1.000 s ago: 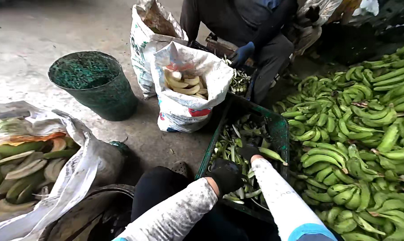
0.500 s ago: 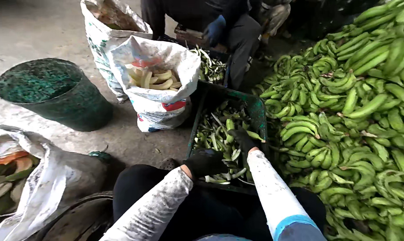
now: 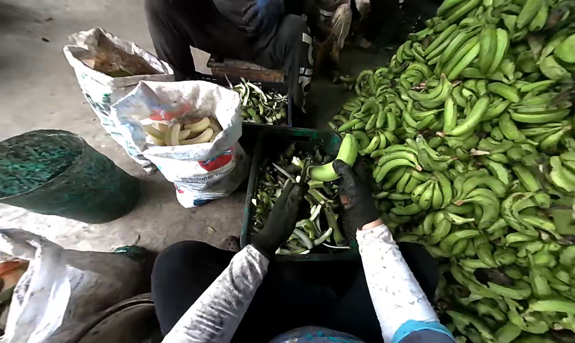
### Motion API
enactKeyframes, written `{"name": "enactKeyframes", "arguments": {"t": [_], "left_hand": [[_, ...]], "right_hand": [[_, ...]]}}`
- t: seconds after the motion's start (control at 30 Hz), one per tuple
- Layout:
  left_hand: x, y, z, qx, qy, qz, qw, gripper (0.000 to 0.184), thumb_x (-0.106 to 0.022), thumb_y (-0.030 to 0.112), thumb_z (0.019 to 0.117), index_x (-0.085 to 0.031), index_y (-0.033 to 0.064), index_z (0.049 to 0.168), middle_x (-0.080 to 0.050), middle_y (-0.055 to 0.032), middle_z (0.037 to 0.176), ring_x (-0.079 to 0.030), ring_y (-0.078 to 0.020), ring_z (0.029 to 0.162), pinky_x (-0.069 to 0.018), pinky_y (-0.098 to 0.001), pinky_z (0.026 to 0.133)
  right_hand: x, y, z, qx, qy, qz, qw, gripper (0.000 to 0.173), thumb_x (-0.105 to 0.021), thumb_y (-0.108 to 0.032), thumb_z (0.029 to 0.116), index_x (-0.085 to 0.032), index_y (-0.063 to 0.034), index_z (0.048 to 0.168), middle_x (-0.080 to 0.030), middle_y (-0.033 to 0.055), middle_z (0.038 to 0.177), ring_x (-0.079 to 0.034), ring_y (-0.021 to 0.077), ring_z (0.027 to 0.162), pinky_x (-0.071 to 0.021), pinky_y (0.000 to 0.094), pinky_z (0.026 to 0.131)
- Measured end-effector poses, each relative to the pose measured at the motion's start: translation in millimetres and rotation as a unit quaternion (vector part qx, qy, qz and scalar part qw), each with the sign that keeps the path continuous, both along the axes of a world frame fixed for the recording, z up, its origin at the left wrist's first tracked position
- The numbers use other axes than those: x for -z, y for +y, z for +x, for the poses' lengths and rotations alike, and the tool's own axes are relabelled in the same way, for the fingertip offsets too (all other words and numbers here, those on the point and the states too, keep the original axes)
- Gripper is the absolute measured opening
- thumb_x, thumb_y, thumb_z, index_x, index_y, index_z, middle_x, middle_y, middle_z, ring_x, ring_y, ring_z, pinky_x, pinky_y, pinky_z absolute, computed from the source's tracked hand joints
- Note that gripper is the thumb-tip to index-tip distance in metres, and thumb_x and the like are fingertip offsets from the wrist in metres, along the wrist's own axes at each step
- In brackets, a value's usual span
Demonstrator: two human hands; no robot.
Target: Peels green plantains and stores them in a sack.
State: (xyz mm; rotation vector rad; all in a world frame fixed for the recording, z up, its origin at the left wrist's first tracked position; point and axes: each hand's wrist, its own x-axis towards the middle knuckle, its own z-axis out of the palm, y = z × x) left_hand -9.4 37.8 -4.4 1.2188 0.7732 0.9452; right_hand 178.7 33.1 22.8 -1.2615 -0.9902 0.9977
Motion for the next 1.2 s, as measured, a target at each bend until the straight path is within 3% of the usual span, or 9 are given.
{"name": "enactKeyframes", "arguments": {"t": [0.2, 0.27, 0.4, 0.5, 0.57, 0.7, 0.97, 1.1, 1.2], "left_hand": [[-42.7, -17.2, 20.5, -0.055, -0.058, 0.096, 0.992, 0.049, -0.04, 0.053, 0.1069, -0.055, 0.012, 0.129, -0.058, 0.0028, 0.072, -0.054, -0.0067, 0.057, -0.0497, -0.0217, 0.051], [-17.5, -13.2, 18.9, -0.018, 0.036, 0.022, 0.999, 0.046, -0.034, 0.049, 0.1093, -0.055, 0.0113, 0.128, -0.054, -0.0023, 0.077, -0.053, -0.0119, 0.061, -0.05, -0.0287, 0.056], [12.2, -10.7, 8.3, 0.066, 0.126, -0.125, 0.982, 0.047, -0.028, 0.044, 0.1117, -0.051, 0.0071, 0.13, -0.054, -0.0013, 0.08, -0.054, -0.0116, 0.063, -0.0519, -0.0299, 0.059], [-18.0, -7.7, -0.2, 0.05, 0.166, 0.006, 0.985, 0.045, -0.032, 0.039, 0.1118, -0.052, 0.0025, 0.13, -0.058, -0.0047, 0.087, -0.059, -0.0118, 0.072, -0.0551, -0.0309, 0.069], [-35.2, 5.0, -8.4, 0.053, 0.198, 0.132, 0.97, 0.043, -0.04, 0.041, 0.1095, -0.057, 0.0072, 0.131, -0.064, -0.0056, 0.095, -0.063, -0.0121, 0.08, -0.0556, -0.0329, 0.075], [-50.1, 20.3, -15.6, 0.087, 0.259, 0.318, 0.908, 0.031, -0.052, 0.038, 0.1047, -0.065, 0.0141, 0.119, -0.066, 0.0015, 0.089, -0.063, -0.008, 0.075, -0.0561, -0.033, 0.069], [-12.8, 36.6, -15.0, 0.008, 0.348, 0.368, 0.862, 0.032, -0.057, 0.036, 0.1027, -0.066, 0.0124, 0.123, -0.068, -0.0079, 0.102, -0.069, -0.0239, 0.089, -0.0579, -0.0491, 0.076], [-5.6, 48.6, -18.0, -0.088, 0.423, 0.361, 0.827, 0.037, -0.068, 0.029, 0.0956, -0.064, 0.0121, 0.128, -0.068, -0.0159, 0.115, -0.068, -0.0367, 0.098, -0.0554, -0.0576, 0.079], [-7.8, 60.8, -23.2, -0.146, 0.433, 0.29, 0.841, 0.039, -0.065, 0.035, 0.0992, -0.062, 0.0124, 0.131, -0.065, -0.0208, 0.115, -0.065, -0.0424, 0.103, -0.053, -0.0618, 0.08]], "right_hand": [[-10.5, -10.2, 6.8, -0.01, -0.072, 0.06, 0.996, 0.06, -0.063, -0.038, 0.098, -0.038, -0.0326, 0.152, -0.065, 0.0022, 0.124, -0.067, 0.0167, 0.091, -0.0586, 0.0337, 0.067], [-20.7, -11.5, 6.7, -0.008, -0.042, 0.061, 0.997, 0.054, -0.064, -0.037, 0.0978, -0.044, -0.0309, 0.148, -0.067, 0.0034, 0.116, -0.067, 0.0165, 0.085, -0.0581, 0.0331, 0.063], [-32.9, 3.2, 22.4, -0.042, 0.093, 0.029, 0.994, 0.053, -0.063, -0.043, 0.0969, -0.045, -0.0307, 0.145, -0.066, 0.0024, 0.115, -0.067, 0.0163, 0.093, -0.0593, 0.0354, 0.075], [-29.8, 9.6, 29.4, -0.024, 0.144, -0.039, 0.989, 0.045, -0.055, -0.058, 0.0969, -0.059, -0.0247, 0.126, -0.067, -0.0001, 0.095, -0.065, 0.0113, 0.075, -0.0561, 0.0285, 0.06], [-25.4, 15.2, 33.1, -0.039, 0.145, -0.059, 0.987, 0.045, -0.049, -0.061, 0.0991, -0.063, -0.0221, 0.117, -0.066, -0.0007, 0.085, -0.063, 0.0095, 0.065, -0.0545, 0.0267, 0.053], [-14.2, 13.7, 28.0, -0.052, 0.148, -0.082, 0.984, 0.039, -0.048, -0.054, 0.1024, -0.065, -0.0206, 0.115, -0.067, -0.0017, 0.086, -0.064, 0.0075, 0.071, -0.0559, 0.0258, 0.058], [19.8, 23.5, -0.7, -0.103, 0.208, -0.084, 0.969, 0.041, -0.044, -0.055, 0.1032, -0.064, -0.0212, 0.115, -0.067, -0.0015, 0.085, -0.064, 0.0066, 0.066, -0.0541, 0.0236, 0.054], [24.1, 20.9, -28.0, -0.07, 0.23, -0.096, 0.966, 0.034, -0.044, -0.048, 0.1048, -0.063, -0.0204, 0.111, -0.064, -0.002, 0.082, -0.061, 0.0065, 0.064, -0.0527, 0.0231, 0.052], [25.9, 16.8, -40.2, -0.014, 0.224, -0.096, 0.97, 0.034, -0.042, -0.044, 0.1068, -0.063, -0.0172, 0.112, -0.064, 0.0005, 0.082, -0.061, 0.01, 0.062, -0.0534, 0.0274, 0.051]]}}
